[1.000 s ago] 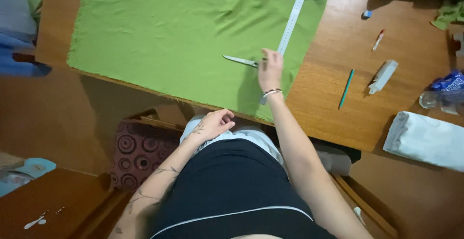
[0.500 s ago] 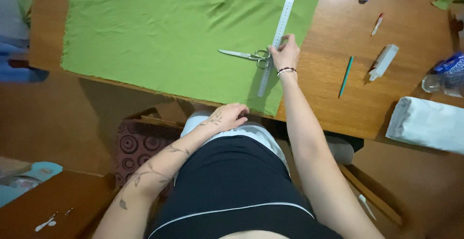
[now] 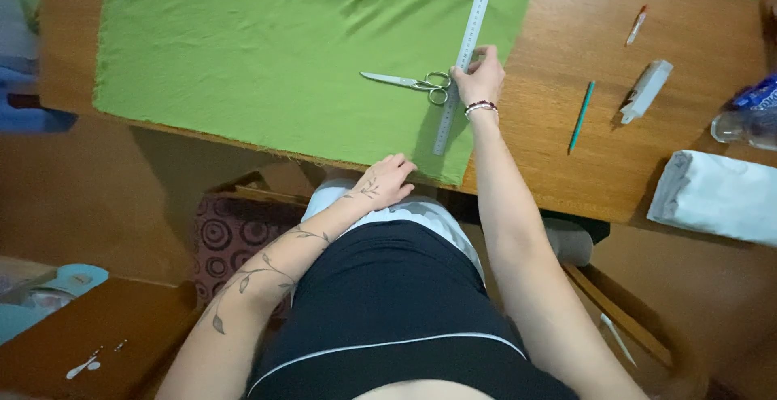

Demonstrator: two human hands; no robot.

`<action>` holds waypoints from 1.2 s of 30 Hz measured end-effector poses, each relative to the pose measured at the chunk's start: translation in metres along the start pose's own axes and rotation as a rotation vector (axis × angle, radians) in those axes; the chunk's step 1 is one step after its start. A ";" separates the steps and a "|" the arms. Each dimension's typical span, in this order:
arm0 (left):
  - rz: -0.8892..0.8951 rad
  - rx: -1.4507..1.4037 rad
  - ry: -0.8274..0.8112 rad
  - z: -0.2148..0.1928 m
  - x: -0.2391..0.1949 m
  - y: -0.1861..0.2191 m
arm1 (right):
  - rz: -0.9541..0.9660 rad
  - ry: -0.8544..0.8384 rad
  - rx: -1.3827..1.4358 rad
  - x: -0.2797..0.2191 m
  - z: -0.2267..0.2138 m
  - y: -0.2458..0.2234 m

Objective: A person measures a piece of green fabric on a wooden table using a long metal ruler and prepares to cut it with scissors.

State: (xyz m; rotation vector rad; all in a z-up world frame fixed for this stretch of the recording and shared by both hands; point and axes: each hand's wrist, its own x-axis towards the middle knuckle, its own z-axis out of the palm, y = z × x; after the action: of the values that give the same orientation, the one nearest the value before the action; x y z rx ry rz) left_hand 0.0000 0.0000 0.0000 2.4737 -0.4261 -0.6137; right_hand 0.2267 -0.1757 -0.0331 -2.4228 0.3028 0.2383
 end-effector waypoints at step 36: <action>0.019 -0.115 -0.058 -0.012 -0.002 0.002 | 0.158 -0.042 -0.241 -0.014 -0.025 -0.002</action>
State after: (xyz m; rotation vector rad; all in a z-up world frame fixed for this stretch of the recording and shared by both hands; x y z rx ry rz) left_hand 0.0045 0.0044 0.0106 2.3447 -0.4243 -0.6841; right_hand 0.2158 -0.1885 -0.0097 -2.6293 0.4706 0.4163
